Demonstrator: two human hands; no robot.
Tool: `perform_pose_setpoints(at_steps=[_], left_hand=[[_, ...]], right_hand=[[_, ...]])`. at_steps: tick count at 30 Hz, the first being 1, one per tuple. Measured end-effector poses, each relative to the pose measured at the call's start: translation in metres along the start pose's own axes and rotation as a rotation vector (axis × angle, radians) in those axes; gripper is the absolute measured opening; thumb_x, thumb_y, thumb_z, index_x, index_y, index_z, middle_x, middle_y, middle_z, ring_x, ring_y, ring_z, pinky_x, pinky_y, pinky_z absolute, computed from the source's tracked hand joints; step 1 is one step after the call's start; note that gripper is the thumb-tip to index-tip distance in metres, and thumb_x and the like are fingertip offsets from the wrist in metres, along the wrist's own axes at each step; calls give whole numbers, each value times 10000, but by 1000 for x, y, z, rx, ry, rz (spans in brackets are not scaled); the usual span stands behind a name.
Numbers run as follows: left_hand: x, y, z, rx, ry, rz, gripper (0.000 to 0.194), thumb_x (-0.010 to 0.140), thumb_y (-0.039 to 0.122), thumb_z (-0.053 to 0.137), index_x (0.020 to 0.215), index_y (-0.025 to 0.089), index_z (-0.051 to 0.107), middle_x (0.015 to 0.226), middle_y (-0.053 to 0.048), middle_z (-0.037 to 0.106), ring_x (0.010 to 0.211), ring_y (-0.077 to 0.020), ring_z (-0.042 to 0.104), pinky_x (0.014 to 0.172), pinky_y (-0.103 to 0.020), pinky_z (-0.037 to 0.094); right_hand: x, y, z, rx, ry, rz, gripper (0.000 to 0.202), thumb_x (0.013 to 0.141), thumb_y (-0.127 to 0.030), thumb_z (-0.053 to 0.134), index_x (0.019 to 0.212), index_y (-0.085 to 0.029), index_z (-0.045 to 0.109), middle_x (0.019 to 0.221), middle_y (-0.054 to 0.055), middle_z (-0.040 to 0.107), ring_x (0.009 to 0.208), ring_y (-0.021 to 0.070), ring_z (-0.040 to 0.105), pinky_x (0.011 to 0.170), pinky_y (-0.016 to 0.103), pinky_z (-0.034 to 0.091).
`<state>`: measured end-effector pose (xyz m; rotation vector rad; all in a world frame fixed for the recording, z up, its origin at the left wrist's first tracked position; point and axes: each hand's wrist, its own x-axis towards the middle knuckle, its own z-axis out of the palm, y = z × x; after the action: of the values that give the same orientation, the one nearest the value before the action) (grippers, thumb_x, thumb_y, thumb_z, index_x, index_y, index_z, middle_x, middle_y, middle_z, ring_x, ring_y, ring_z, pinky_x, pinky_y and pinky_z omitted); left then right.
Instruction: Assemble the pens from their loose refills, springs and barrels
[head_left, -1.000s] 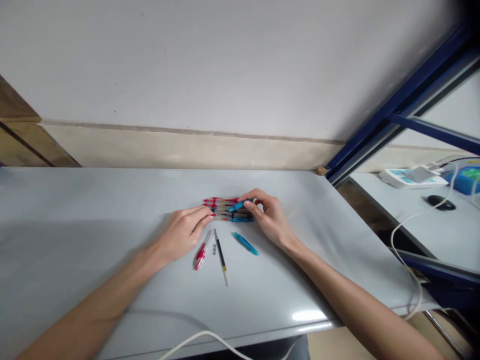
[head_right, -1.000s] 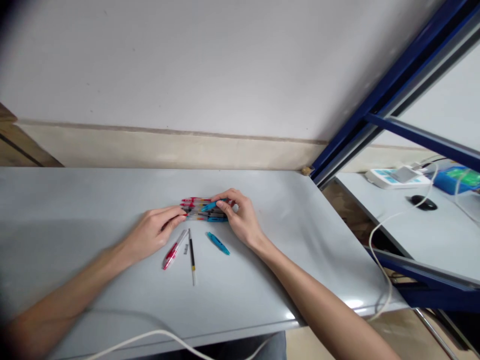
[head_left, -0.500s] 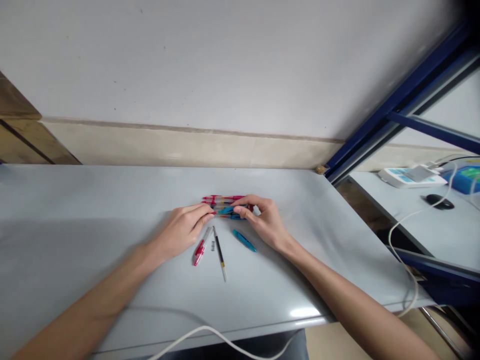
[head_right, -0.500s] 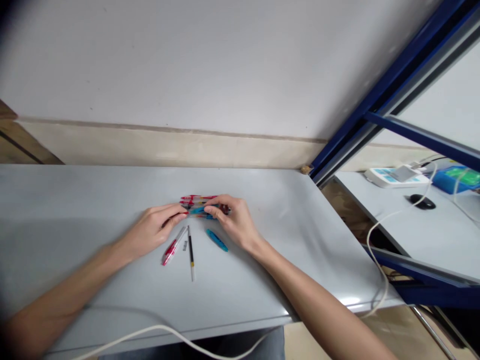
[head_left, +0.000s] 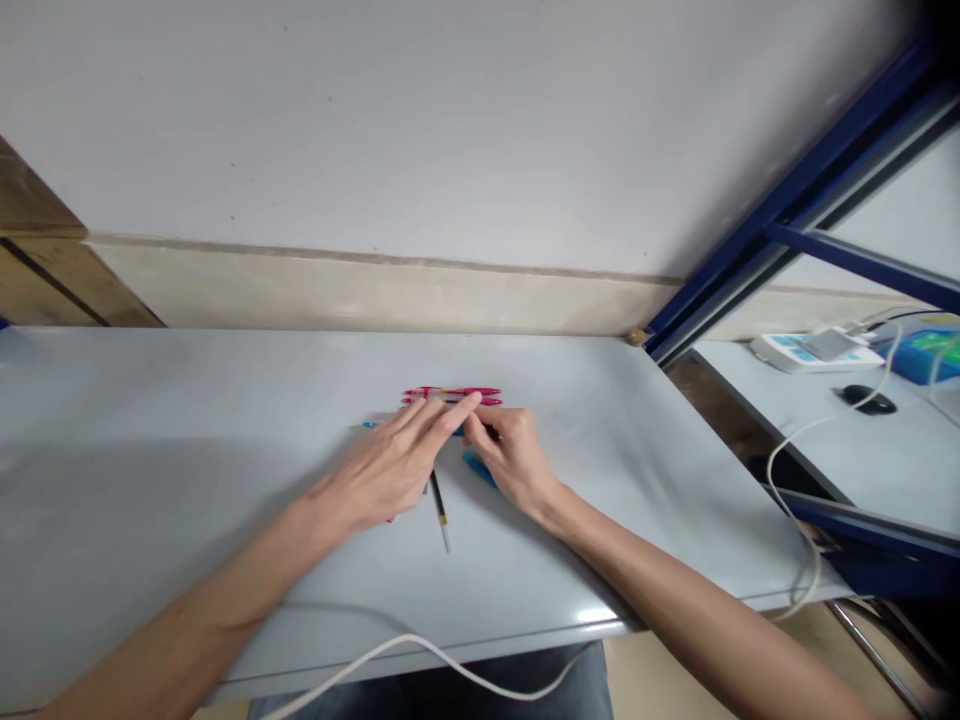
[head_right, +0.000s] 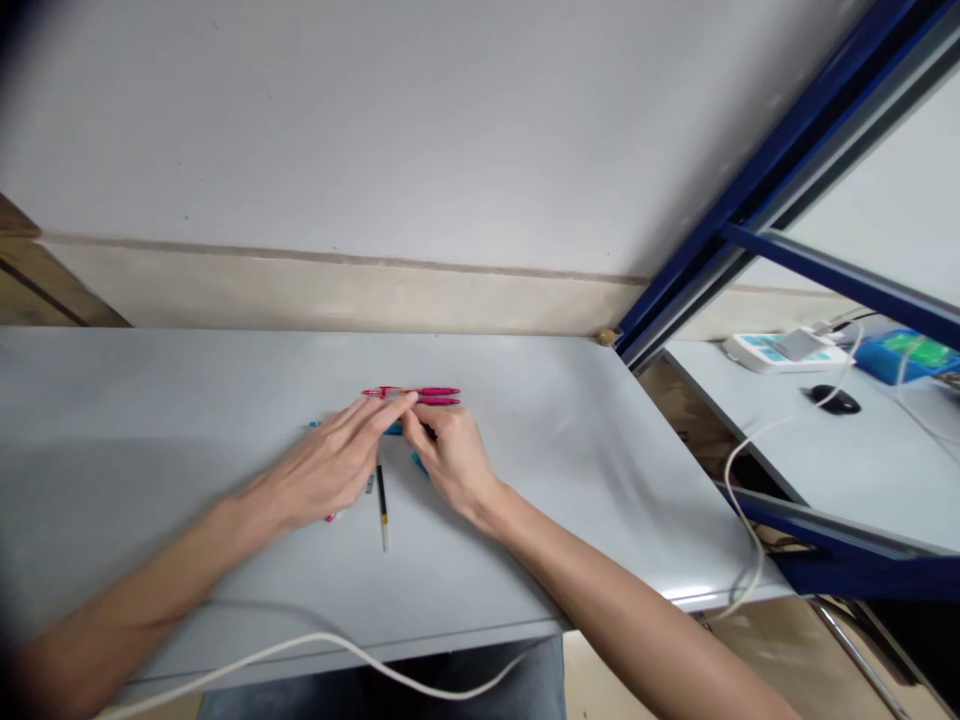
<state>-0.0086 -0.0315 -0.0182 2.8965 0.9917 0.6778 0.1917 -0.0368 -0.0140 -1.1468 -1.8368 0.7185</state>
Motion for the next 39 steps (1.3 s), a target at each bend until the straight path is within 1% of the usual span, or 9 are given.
perform_pose_setpoints(at_steps=[6, 9, 11, 13, 17, 23, 29, 34, 39], left_hand=[[4, -9, -22, 48, 297, -31, 680, 989, 171, 529, 1599, 241, 238, 1472, -149, 515, 1416, -319, 444, 1167, -553, 394], [2, -16, -21, 40, 283, -113, 328, 1027, 240, 507, 1348, 189, 554, 1203, -116, 673, 1185, -286, 578, 1008, -488, 480], [1, -17, -17, 11, 242, -102, 186, 1037, 215, 479, 1086, 181, 655, 968, -75, 702, 981, -244, 599, 859, -415, 492], [1, -15, -14, -1, 250, -81, 185, 1027, 184, 489, 954, 179, 659, 860, -58, 689, 894, -227, 580, 800, -387, 465], [2, -12, -13, -16, 300, -58, 189, 1011, 131, 490, 937, 183, 656, 851, -53, 687, 870, -211, 581, 801, -368, 443], [1, -19, -12, -71, 216, -94, 138, 1009, 283, 579, 1026, 174, 663, 947, -56, 702, 900, -216, 573, 812, -360, 450], [-1, -19, -10, -73, 200, -43, 172, 1015, 145, 499, 974, 167, 665, 913, -60, 661, 894, -208, 552, 795, -346, 442], [1, -18, -11, -142, 204, -73, 165, 1029, 265, 544, 983, 167, 667, 906, -54, 670, 872, -196, 553, 796, -349, 448], [-1, -21, -10, -116, 204, -54, 188, 1033, 252, 531, 942, 166, 671, 888, -59, 670, 872, -198, 548, 792, -357, 450]], right_hand=[[5, 1, -10, 78, 114, 127, 432, 1014, -453, 509, 701, -168, 595, 637, -21, 464, 605, 117, 373, 575, 266, 303], [5, 2, -14, 166, 149, 124, 376, 988, -476, 566, 783, -170, 641, 672, -17, 510, 620, 121, 419, 585, 259, 340], [4, 2, -14, 223, 142, 95, 306, 966, -467, 614, 902, -174, 673, 769, 6, 593, 674, 132, 490, 624, 259, 394], [3, 2, -14, 192, 109, 90, 304, 962, -468, 623, 890, -177, 672, 764, 7, 598, 668, 134, 496, 621, 263, 398], [2, 4, -12, 30, -43, 154, 521, 1039, -510, 452, 639, -190, 548, 546, -36, 421, 522, 114, 355, 545, 276, 314], [3, 4, -14, 101, 44, 70, 285, 979, -455, 601, 899, -183, 622, 810, 17, 616, 692, 141, 503, 639, 260, 406], [2, 2, -16, 36, -114, 199, 535, 1040, -511, 431, 617, -188, 486, 545, -35, 404, 520, 109, 318, 519, 265, 270], [7, -2, -23, 113, -10, 134, 367, 994, -468, 556, 796, -165, 622, 698, -8, 522, 646, 129, 425, 597, 261, 344], [8, -3, -27, 32, -97, 141, 388, 1000, -450, 550, 724, -177, 573, 657, -27, 465, 614, 119, 379, 569, 265, 311]])
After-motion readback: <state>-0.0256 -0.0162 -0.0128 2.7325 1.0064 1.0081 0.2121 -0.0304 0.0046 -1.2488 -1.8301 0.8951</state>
